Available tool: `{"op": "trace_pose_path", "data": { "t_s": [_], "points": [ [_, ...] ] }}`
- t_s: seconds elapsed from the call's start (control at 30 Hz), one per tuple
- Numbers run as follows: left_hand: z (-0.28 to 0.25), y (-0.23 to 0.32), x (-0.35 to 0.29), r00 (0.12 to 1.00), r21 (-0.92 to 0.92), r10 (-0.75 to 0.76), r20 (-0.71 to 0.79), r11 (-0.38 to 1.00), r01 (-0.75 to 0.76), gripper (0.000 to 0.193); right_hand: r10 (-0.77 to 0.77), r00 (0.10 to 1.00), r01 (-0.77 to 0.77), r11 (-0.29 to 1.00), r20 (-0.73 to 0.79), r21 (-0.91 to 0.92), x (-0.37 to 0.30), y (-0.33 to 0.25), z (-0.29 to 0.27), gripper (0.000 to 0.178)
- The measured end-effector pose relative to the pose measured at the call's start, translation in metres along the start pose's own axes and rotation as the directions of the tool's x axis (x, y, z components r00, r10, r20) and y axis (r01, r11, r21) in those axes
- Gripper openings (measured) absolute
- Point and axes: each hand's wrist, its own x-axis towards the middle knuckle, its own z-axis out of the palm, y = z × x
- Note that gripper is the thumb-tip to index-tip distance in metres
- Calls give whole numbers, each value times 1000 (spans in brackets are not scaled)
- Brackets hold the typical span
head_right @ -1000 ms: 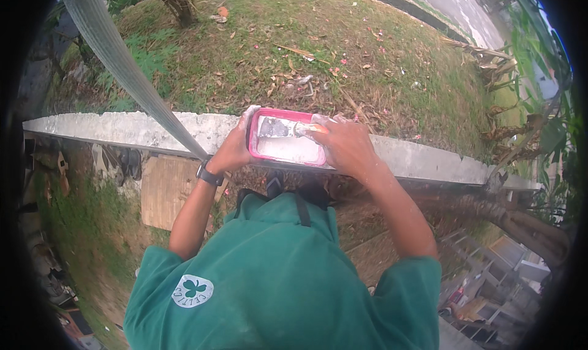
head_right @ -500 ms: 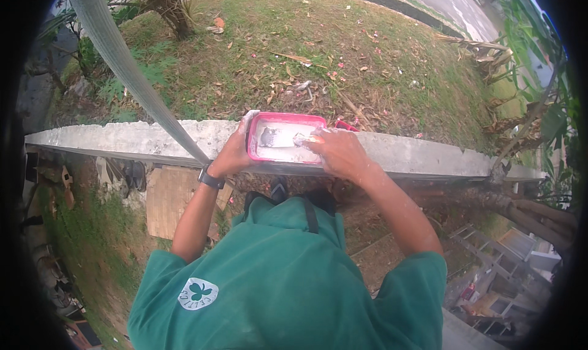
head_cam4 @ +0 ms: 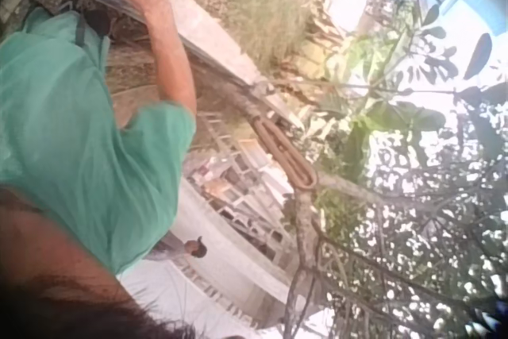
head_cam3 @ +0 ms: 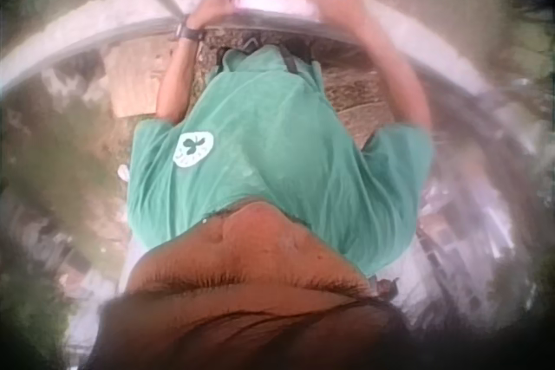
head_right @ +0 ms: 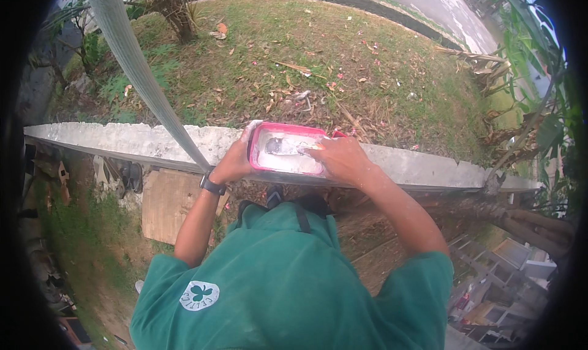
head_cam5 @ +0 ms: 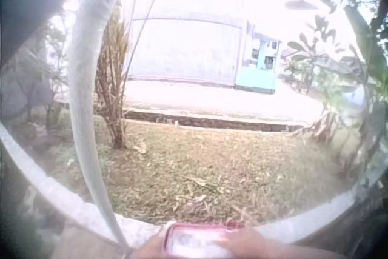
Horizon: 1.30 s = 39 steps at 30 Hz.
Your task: The person mixes white paint in a pink tray using a putty knife, repeatedly scraping and folding the paint. They move between a tiled patio and a grassy area, handling the tray and a paint bucket while another person works nearby.
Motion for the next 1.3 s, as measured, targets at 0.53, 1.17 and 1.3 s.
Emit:
{"op": "trace_pose_path", "data": {
  "t_s": [0.53, 1.17, 1.3],
  "points": [
    [2, 3, -1, 1000, 0, -22, -21, 1000, 22, 116, -5, 999, 8, 997, -35, 76, -7, -10, 9, 50],
    [163, 12, -51, 835, 534, 61, -546, 794, 291, 107, 437, 896, -443, 893, 78, 85, -46, -80, -15, 22],
    [171, 27, -67, 860, 585, 46, -507, 752, 304, 114, 601, 796, -595, 799, -68, 92, -42, -101, -8, 29]
  ]
}}
